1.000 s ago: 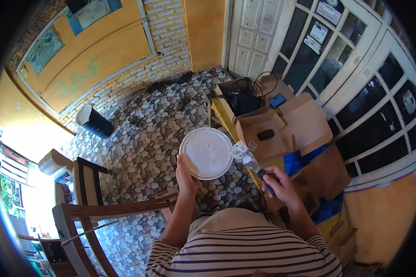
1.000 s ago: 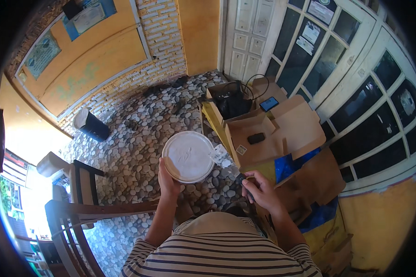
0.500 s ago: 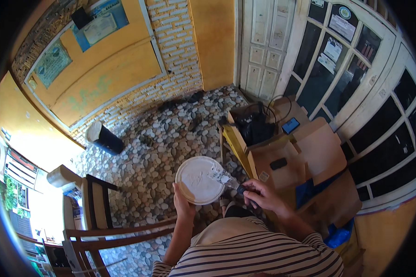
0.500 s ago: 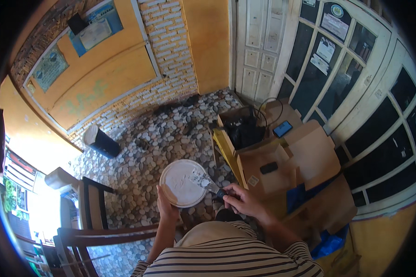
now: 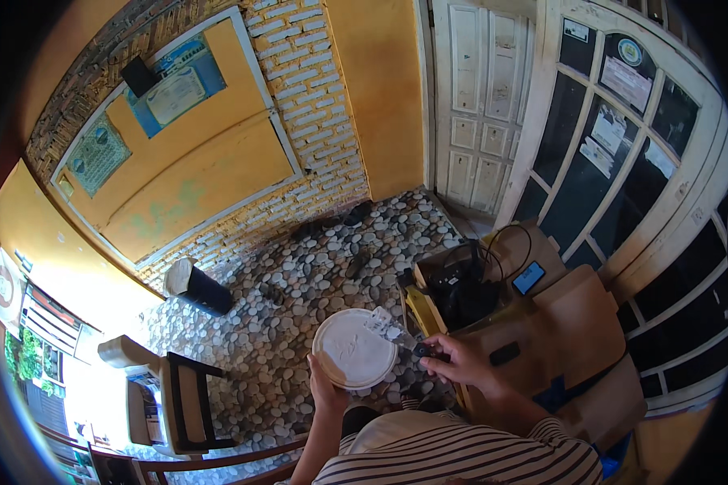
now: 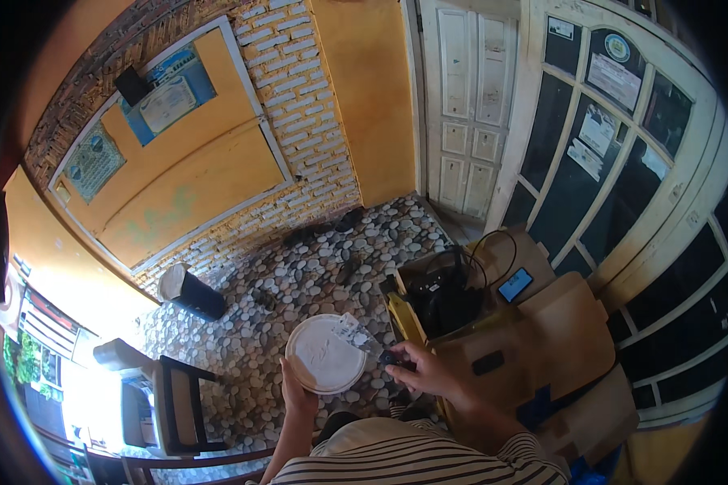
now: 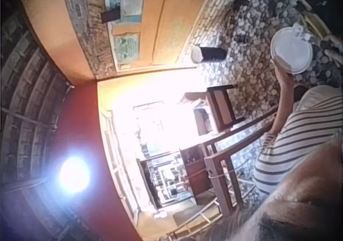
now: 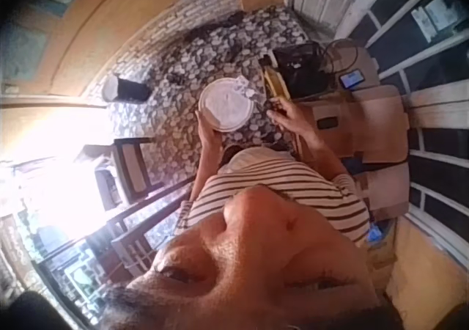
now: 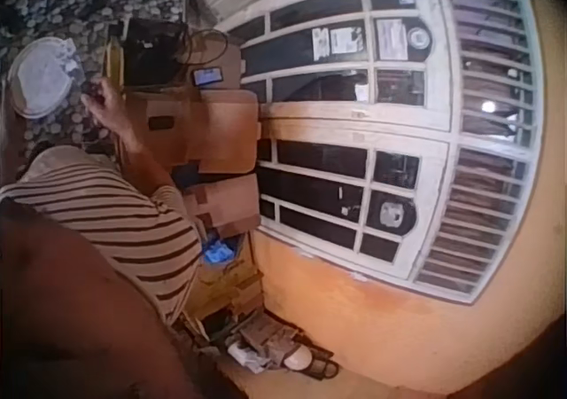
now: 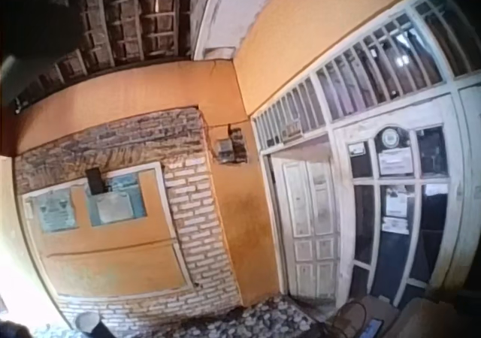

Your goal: The person carries a lid with wall putty and a putty knife, walks over to a wall, scoops putty onto the knife, and applies it over cracks on the wall.

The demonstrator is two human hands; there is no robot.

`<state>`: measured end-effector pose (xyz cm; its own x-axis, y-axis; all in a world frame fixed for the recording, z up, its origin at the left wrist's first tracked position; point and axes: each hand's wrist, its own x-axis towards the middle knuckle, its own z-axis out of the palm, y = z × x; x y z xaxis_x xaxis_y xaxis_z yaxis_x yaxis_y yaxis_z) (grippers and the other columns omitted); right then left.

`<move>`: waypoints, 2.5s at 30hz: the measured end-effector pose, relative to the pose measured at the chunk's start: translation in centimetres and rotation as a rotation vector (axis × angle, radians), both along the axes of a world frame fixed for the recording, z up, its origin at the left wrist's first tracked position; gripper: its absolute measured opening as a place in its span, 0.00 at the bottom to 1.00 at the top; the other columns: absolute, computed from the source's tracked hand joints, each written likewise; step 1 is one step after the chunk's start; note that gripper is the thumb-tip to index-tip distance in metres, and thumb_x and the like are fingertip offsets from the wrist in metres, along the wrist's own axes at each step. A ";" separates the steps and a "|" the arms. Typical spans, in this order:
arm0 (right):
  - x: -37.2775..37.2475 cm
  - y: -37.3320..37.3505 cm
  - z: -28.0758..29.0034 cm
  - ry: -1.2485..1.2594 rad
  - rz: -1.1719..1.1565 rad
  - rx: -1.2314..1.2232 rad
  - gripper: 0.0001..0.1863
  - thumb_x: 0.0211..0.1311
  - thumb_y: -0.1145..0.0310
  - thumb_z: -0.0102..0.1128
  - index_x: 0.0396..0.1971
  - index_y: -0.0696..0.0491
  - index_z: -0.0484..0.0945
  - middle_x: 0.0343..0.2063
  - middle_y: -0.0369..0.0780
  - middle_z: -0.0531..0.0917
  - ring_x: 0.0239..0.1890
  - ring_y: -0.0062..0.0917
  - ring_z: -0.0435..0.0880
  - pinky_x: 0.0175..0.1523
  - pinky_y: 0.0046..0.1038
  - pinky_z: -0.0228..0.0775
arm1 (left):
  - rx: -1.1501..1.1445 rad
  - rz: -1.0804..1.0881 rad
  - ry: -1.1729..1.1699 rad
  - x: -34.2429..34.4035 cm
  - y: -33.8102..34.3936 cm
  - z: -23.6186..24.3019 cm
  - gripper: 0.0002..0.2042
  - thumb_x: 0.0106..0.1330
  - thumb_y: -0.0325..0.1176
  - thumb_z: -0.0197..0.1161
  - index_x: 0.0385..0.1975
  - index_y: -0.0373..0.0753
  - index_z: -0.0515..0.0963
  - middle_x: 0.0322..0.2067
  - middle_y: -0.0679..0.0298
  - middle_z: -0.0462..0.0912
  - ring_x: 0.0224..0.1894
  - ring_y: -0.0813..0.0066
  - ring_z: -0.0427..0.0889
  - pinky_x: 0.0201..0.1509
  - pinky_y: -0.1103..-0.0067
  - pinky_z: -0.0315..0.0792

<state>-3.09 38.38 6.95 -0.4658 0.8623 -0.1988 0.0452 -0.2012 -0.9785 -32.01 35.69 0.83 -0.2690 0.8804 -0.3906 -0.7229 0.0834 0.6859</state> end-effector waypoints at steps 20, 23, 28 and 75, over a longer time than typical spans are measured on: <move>-11.2 19.1 -1.0 -0.081 -0.170 0.052 0.21 0.70 0.65 0.61 0.58 0.57 0.69 0.33 0.36 0.81 0.19 0.12 0.72 0.23 0.17 0.64 | 0.085 -0.183 -0.186 -10.7 22.8 -3.5 0.32 0.77 0.57 0.40 0.69 0.36 0.60 0.66 0.55 0.66 0.66 0.54 0.70 0.67 0.58 0.67; -14.8 23.1 0.0 -0.099 -0.138 0.052 0.22 0.70 0.65 0.62 0.58 0.58 0.68 0.34 0.37 0.81 0.20 0.12 0.74 0.24 0.17 0.66 | 0.027 -0.129 -0.116 -13.5 26.3 -1.1 0.30 0.78 0.54 0.39 0.68 0.35 0.60 0.66 0.55 0.67 0.67 0.55 0.68 0.70 0.61 0.64; -21.6 29.3 -0.6 -0.090 -0.020 0.036 0.21 0.71 0.65 0.60 0.58 0.58 0.68 0.33 0.37 0.81 0.22 0.14 0.76 0.26 0.19 0.69 | 0.086 -0.091 -0.107 -20.2 30.9 -3.9 0.30 0.78 0.54 0.42 0.67 0.35 0.63 0.63 0.56 0.71 0.63 0.60 0.73 0.66 0.64 0.69; -28.4 49.5 -3.5 -0.192 0.256 0.384 0.22 0.71 0.58 0.58 0.58 0.54 0.70 0.38 0.41 0.81 0.23 0.24 0.81 0.28 0.28 0.75 | -0.054 0.220 -0.010 -23.6 41.3 -1.1 0.32 0.77 0.56 0.37 0.71 0.39 0.56 0.69 0.55 0.61 0.70 0.55 0.64 0.73 0.58 0.61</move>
<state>-31.53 87.90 3.49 -0.6580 0.7530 0.0079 0.2323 0.2129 -0.9491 -55.60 77.00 -0.32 -0.4483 0.7786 -0.4392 -0.7343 -0.0406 0.6776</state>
